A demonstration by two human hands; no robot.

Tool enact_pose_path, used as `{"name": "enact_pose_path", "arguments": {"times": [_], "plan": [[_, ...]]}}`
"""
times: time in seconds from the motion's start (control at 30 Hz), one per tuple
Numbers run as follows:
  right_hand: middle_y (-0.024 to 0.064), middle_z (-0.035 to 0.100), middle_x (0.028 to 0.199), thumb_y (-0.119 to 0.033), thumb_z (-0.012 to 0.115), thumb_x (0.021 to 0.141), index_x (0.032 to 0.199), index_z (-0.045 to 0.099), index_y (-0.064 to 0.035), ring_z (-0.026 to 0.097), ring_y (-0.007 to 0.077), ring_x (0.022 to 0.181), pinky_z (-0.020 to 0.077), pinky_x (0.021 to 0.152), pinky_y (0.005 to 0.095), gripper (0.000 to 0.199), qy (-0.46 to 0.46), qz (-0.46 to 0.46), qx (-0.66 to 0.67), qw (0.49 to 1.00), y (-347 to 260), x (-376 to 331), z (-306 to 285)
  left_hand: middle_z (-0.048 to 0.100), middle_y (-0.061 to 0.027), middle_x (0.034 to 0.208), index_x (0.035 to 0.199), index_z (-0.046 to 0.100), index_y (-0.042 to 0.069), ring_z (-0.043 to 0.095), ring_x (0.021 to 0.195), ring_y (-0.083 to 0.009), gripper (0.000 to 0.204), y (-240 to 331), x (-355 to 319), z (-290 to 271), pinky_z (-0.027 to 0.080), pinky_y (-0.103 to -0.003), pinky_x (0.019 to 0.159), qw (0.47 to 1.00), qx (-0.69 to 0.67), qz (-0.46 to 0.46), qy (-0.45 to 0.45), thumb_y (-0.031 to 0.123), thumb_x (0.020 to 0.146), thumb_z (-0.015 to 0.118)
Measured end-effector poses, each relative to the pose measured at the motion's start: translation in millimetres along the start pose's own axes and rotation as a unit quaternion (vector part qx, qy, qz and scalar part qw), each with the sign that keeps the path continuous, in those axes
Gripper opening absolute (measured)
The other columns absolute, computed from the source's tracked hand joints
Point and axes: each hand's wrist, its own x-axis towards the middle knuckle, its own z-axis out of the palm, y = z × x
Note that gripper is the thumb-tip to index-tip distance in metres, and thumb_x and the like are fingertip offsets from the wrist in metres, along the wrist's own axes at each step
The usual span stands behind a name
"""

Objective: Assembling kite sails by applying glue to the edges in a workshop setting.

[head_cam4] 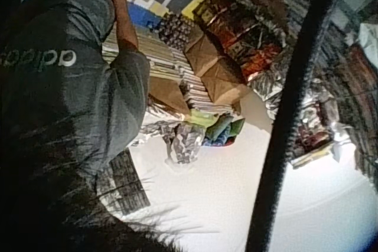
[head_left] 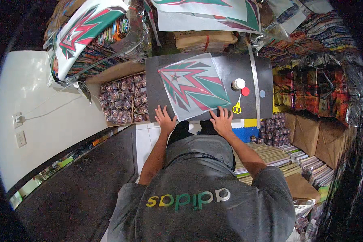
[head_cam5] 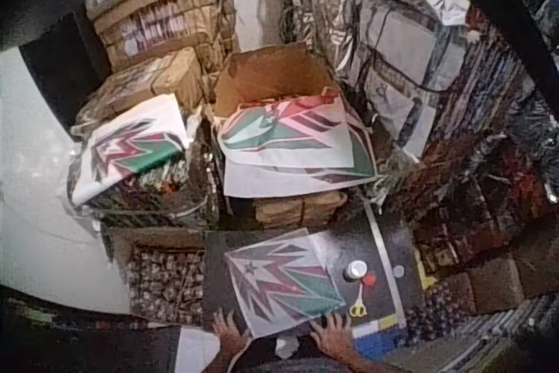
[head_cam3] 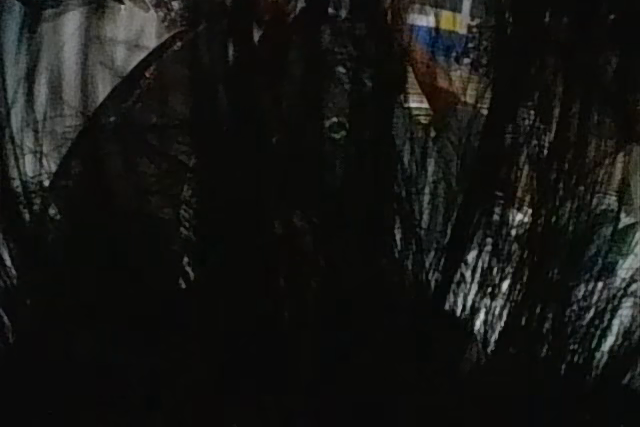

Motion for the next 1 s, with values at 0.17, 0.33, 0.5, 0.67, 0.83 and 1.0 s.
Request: {"name": "enact_pose_path", "arguments": {"times": [0.17, 0.33, 0.5, 0.67, 0.83, 1.0], "plan": [[0.0135, 0.045, 0.144, -0.041, 0.066, 0.091, 0.143, 0.053, -0.0339, 0.039, 0.0355, 0.131, 0.0247, 0.109, 0.0664, 0.053, 0.018, 0.011, -0.003, 1.0, 6.9, -2.0, 6.0, 0.012, -0.0237, 0.164, 0.155, 0.029, 0.011, 0.009, 0.15, -0.0502, 0.094, -1.6, -0.1, 0.3, 0.019, -0.074, 0.111, 1.0, -0.001, 0.001, -0.001, 0.04, 0.081, 0.079], [0.0149, 0.045, 0.142, -0.039, 0.066, 0.092, 0.142, 0.054, -0.0329, 0.039, 0.0356, 0.131, 0.0261, 0.109, 0.0651, 0.052, 0.033, 0.032, 0.021, 0.999, 9.8, -3.6, 9.5, 0.011, -0.0238, 0.164, 0.155, 0.028, 0.011, 0.009, 0.15, -0.0502, 0.094, 2.2, 0.9, -2.9, 0.019, -0.073, 0.111, 1.0, -0.004, -0.004, -0.012, 0.04, 0.081, 0.079], [0.0173, 0.045, 0.141, -0.034, 0.066, 0.092, 0.142, 0.055, -0.0293, 0.038, 0.0374, 0.132, 0.0271, 0.11, 0.0595, 0.051, 0.047, -0.033, 0.055, 0.997, -4.4, -0.7, 1.8, 0.012, -0.0239, 0.163, 0.155, 0.029, 0.012, 0.009, 0.15, -0.0503, 0.094, -0.1, -0.2, -5.3, 0.017, -0.073, 0.112, 1.0, -0.007, -0.007, -0.013, 0.041, 0.08, 0.079], [0.016, 0.045, 0.142, -0.038, 0.065, 0.092, 0.139, 0.056, -0.0316, 0.04, 0.0375, 0.13, 0.0279, 0.109, 0.0637, 0.049, 0.049, -0.014, 0.01, 0.999, 2.9, -0.3, 2.9, 0.013, -0.0245, 0.163, 0.154, 0.029, 0.012, 0.01, 0.15, -0.0507, 0.093, 5.1, 0.4, -7.9, 0.017, -0.072, 0.113, 1.0, -0.008, -0.013, -0.021, 0.04, 0.081, 0.079], [0.0148, 0.049, 0.139, -0.028, 0.069, 0.089, 0.126, 0.068, -0.0211, 0.041, 0.0369, 0.129, 0.0314, 0.108, 0.0592, 0.037, 0.11, 0.065, 0.097, 0.987, 26.6, 1.7, -0.5, 0.012, -0.0249, 0.163, 0.154, 0.029, 0.012, 0.01, 0.15, -0.051, 0.092, 4.6, -0.1, -6.8, 0.017, -0.072, 0.113, 1.0, -0.007, -0.013, -0.018, 0.04, 0.082, 0.078], [0.0116, 0.055, 0.133, -0.042, 0.059, 0.1, 0.128, 0.067, -0.0102, 0.055, 0.0265, 0.117, 0.0463, 0.097, 0.0447, 0.043, 0.16, 0.184, 0.449, 0.86, 73.9, 21.5, 1.0, 0.013, -0.0239, 0.164, 0.154, 0.029, 0.01, 0.006, 0.152, -0.0475, 0.089, 7.0, 5.5, -6.7, 0.014, -0.069, 0.115, 0.999, -0.02, -0.017, -0.041, 0.038, 0.083, 0.076]]}}
